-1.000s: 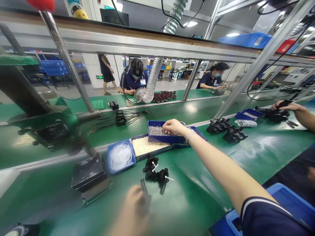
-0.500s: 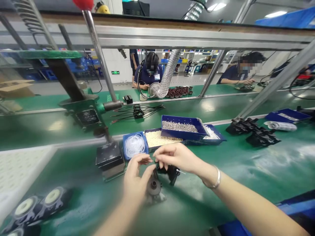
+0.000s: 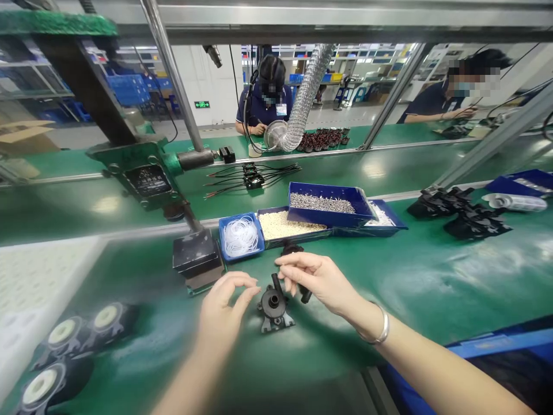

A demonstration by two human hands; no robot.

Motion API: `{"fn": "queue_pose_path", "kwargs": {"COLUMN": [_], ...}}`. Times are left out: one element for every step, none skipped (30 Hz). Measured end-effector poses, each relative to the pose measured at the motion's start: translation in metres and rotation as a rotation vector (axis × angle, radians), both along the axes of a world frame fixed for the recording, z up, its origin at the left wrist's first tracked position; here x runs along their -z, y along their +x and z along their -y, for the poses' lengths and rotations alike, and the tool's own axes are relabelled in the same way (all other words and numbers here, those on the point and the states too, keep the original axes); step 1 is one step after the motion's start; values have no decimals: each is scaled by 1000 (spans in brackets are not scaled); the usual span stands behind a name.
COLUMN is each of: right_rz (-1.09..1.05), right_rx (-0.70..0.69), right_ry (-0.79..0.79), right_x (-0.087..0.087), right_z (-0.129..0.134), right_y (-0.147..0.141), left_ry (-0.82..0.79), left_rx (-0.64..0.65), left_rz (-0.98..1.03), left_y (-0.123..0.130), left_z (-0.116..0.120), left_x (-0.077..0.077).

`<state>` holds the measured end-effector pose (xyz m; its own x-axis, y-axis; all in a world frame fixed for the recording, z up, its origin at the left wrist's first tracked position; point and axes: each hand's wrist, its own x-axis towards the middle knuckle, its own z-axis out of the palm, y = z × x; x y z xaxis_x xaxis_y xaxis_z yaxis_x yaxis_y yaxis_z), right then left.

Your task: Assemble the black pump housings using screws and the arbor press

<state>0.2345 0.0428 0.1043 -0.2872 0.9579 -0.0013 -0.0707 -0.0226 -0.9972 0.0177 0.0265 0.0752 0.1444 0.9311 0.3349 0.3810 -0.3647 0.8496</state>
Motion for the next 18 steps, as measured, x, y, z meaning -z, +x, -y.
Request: {"fn": "queue_pose_path", "kwargs": {"right_rz": [21, 50, 86, 126, 168, 211, 253, 298, 346, 395, 440, 478, 508, 532, 555, 579, 608, 642], "right_rx": [15, 28, 40, 53, 63, 71, 75, 76, 75, 75, 74, 75, 79, 82, 81, 71, 55, 31], "right_ry": [8, 15, 19, 20, 19, 21, 30, 51, 91, 148, 216, 282, 343, 395, 437, 480, 532, 598], "right_x": [5, 9, 14, 19, 24, 29, 33, 37, 40, 43, 46, 48, 50, 51, 53, 55, 56, 58], "right_z": [1, 2, 4, 7, 9, 12, 15, 18, 21, 23, 25, 26, 27, 28, 29, 30, 31, 32], "right_y": [5, 10, 14, 17, 20, 21, 22, 22, 21, 20, 18, 17, 16, 16, 16, 16, 17, 18], "left_ry": [-25, -42, -47, -35, -9, 30, 79, 139, 212, 293, 373, 449, 516, 566, 598, 608, 596, 556], "left_rx": [41, 80, 108, 124, 127, 122, 118, 118, 124, 133, 145, 160, 174, 189, 200, 211, 217, 215], "left_rz": [-62, -124, -185, -241, -292, -342, -391, -437, -477, -509, -534, -551, -562, -572, -580, -581, -567, -539], "left_y": [-3, -5, -7, -7, -7, -7, -6, -6, -6, -6, -7, -8, -9, -10, -11, -12, -12, -12], "left_z": [1, 2, 3, 5, 6, 6, 7, 8, 8, 8, 8, 9, 9, 9, 9, 9, 9, 9], "left_x": [4, 8, 13, 17, 21, 25, 28, 30, 32, 34, 36, 37, 38, 39, 40, 41, 42, 42]}}
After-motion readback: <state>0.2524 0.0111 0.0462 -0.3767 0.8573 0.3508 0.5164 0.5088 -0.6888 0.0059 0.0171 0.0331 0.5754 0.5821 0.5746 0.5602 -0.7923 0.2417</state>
